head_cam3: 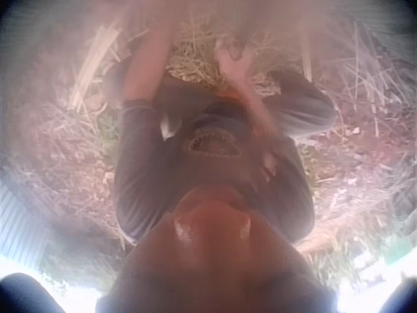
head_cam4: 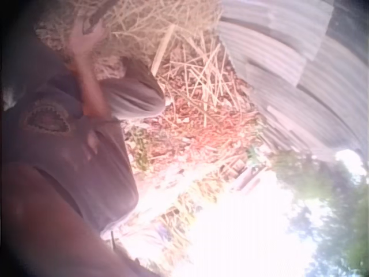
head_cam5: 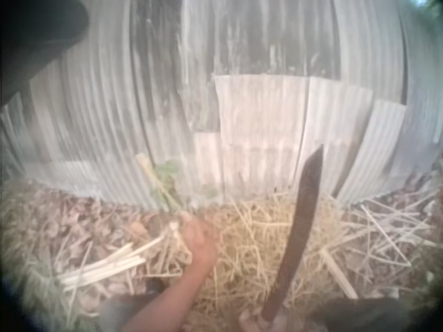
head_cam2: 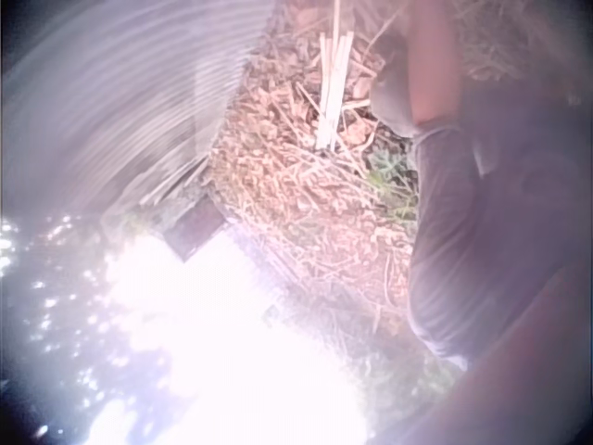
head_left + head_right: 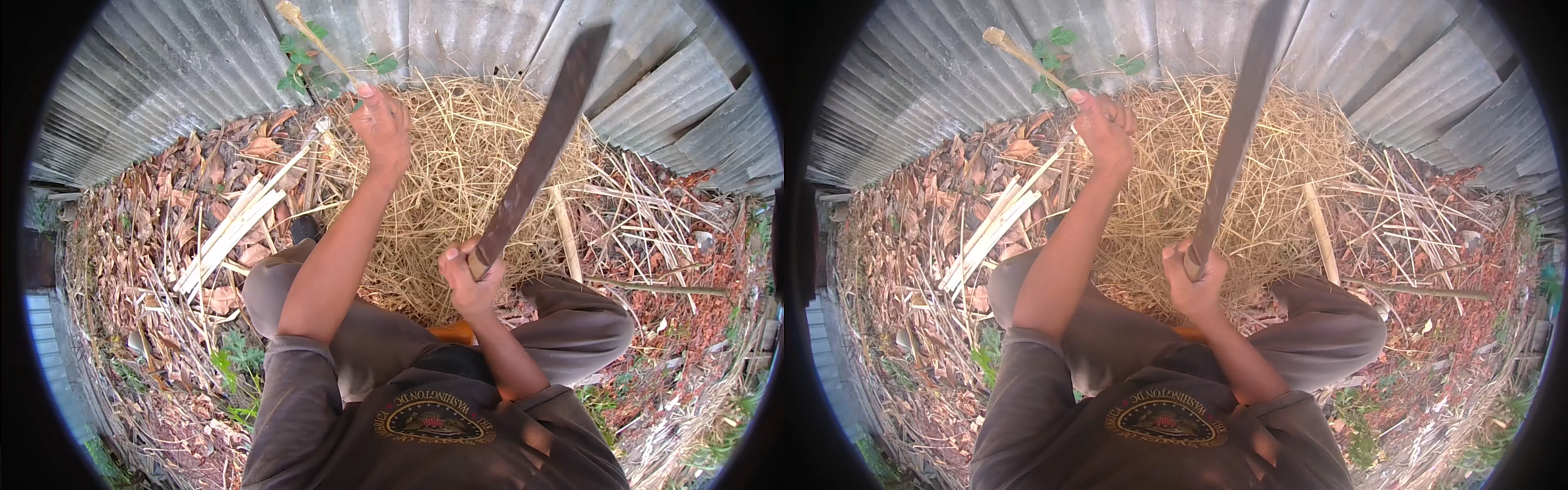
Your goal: The person sits on the ground and uses a blue utility knife to shave thin strips from a long bamboo stick. They then switch to a machete to split the bamboo lengthwise before returning to the utility knife to continue shaving the stick.
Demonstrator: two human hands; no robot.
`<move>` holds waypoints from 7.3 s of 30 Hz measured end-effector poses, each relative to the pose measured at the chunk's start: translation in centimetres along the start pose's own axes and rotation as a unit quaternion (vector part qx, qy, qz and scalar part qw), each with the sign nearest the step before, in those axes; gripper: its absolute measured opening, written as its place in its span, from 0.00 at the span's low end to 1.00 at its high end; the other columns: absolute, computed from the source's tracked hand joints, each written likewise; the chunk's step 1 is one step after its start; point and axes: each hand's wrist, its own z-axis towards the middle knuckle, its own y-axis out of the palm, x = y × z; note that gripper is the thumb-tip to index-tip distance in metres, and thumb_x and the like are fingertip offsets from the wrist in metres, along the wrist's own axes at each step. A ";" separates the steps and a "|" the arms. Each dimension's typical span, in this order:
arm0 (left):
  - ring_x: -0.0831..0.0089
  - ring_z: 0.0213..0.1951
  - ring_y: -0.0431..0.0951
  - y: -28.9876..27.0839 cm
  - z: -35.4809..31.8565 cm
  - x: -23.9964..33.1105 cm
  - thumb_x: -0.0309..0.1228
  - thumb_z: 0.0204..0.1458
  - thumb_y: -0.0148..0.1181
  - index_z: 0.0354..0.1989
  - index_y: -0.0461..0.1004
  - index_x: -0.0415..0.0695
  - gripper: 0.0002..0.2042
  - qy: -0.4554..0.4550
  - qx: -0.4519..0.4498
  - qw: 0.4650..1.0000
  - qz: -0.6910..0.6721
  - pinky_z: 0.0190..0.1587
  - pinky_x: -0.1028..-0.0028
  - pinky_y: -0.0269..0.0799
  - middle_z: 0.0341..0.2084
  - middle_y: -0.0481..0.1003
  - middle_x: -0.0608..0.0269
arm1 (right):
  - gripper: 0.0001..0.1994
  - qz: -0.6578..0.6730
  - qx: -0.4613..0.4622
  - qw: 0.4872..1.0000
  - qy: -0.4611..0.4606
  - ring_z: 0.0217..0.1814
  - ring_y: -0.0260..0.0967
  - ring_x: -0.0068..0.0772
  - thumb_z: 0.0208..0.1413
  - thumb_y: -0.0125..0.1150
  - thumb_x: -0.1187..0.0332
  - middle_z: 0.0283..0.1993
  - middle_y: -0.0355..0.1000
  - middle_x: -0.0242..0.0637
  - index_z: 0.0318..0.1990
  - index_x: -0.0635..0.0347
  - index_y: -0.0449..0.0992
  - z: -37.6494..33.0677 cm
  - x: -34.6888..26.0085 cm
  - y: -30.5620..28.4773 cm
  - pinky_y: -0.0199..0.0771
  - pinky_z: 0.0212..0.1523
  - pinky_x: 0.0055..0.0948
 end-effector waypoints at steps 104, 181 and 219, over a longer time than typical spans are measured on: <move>0.80 0.12 0.50 -1.6 -0.9 4.5 0.56 0.64 0.32 0.13 0.55 0.44 0.32 -0.031 -0.247 0.967 0.055 0.16 0.76 0.45 0.08 0.52 0.70 | 0.15 -0.271 -0.056 0.941 0.195 0.12 0.50 0.21 0.52 0.54 0.72 0.14 0.57 0.26 0.15 0.54 0.59 -2.4 11.5 -2.2 0.50 0.14 0.29; 0.78 0.14 0.50 -3.4 1.0 0.7 0.63 0.58 0.40 0.20 0.52 0.49 0.29 -0.028 0.285 0.956 0.056 0.16 0.75 0.48 0.12 0.50 0.72 | 0.08 -0.379 -0.059 0.918 0.100 0.14 0.60 0.27 0.51 0.59 0.70 0.14 0.63 0.36 0.27 0.67 0.70 -2.3 14.8 -1.7 0.61 0.18 0.32; 0.80 0.11 0.48 1.0 2.0 -6.6 0.56 0.61 0.42 0.16 0.55 0.49 0.27 -0.143 0.002 0.987 -0.079 0.14 0.76 0.42 0.10 0.52 0.72 | 0.10 -0.179 0.119 0.977 -0.015 0.17 0.64 0.27 0.51 0.55 0.66 0.18 0.67 0.36 0.32 0.66 0.69 0.2 7.7 -6.0 0.65 0.21 0.32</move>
